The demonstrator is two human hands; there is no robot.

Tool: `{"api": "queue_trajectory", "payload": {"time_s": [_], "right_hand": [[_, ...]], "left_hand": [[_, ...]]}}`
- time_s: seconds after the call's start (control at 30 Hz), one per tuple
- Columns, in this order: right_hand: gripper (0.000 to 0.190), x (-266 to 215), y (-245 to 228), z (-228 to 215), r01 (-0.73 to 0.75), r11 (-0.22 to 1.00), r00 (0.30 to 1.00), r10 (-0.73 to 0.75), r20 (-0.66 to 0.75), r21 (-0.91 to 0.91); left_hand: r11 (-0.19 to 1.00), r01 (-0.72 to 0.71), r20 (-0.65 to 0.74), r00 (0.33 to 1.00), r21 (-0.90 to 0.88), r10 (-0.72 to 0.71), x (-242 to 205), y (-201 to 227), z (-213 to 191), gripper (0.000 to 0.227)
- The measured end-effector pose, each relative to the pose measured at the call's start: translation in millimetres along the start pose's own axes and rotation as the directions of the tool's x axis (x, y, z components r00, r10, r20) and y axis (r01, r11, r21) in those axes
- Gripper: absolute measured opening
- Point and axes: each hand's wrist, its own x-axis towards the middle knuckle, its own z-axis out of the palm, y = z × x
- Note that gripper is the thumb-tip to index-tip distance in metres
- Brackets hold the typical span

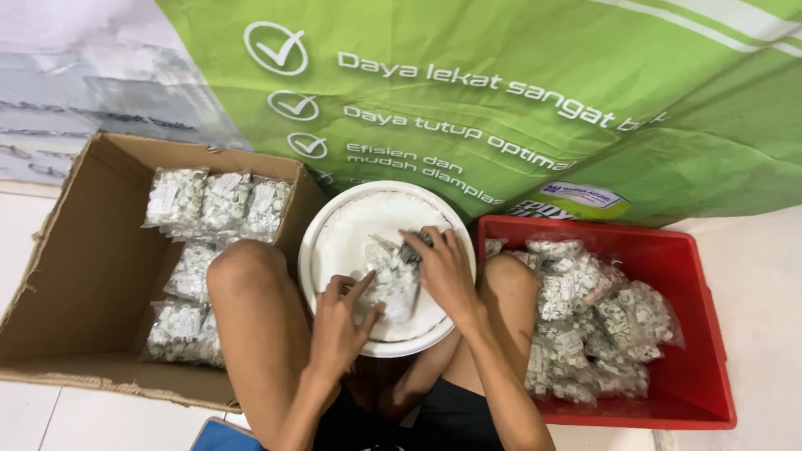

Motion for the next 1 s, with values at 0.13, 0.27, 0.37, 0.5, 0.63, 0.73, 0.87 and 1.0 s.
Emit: {"api": "queue_trajectory", "payload": {"time_s": [0.13,0.27,0.37,0.5,0.63,0.73,0.87,1.0], "right_hand": [[0.077,10,-3,-17,-0.014,0.99,0.998,0.023,-0.062,0.142],[0.07,19,-20,-46,-0.063,0.907,0.987,0.12,-0.11,0.417],[0.065,36,-34,-43,-0.071,0.909,0.982,0.135,-0.129,0.411],[0.06,43,-24,0,-0.127,0.915,0.981,0.173,-0.087,0.383],[0.063,26,-24,9,-0.134,0.939,0.983,0.165,-0.074,0.316],[0.066,17,-32,0,-0.131,0.942,0.982,0.165,-0.089,0.308],[0.067,-7,-38,5,-0.119,0.953,0.976,0.164,-0.142,0.28],[0.074,-34,-49,-2,-0.174,0.922,0.968,0.224,-0.111,0.346]], "left_hand": [[0.992,0.055,-0.052,0.997,-0.111,-0.061,6,25,-7,0.061],[0.974,-0.018,0.061,0.998,-0.226,0.033,26,46,-13,0.071],[0.967,-0.145,0.069,0.984,-0.208,0.162,47,44,4,0.07],[0.963,-0.239,-0.037,0.971,-0.12,0.237,47,46,22,0.063],[0.976,-0.191,-0.046,0.981,-0.1,0.187,46,42,37,0.064],[0.98,-0.173,-0.056,0.984,-0.102,0.168,51,43,39,0.064],[0.984,-0.154,-0.059,0.987,-0.093,0.149,46,44,41,0.064],[0.985,-0.16,-0.083,0.984,-0.061,0.155,46,41,47,0.067]]}}
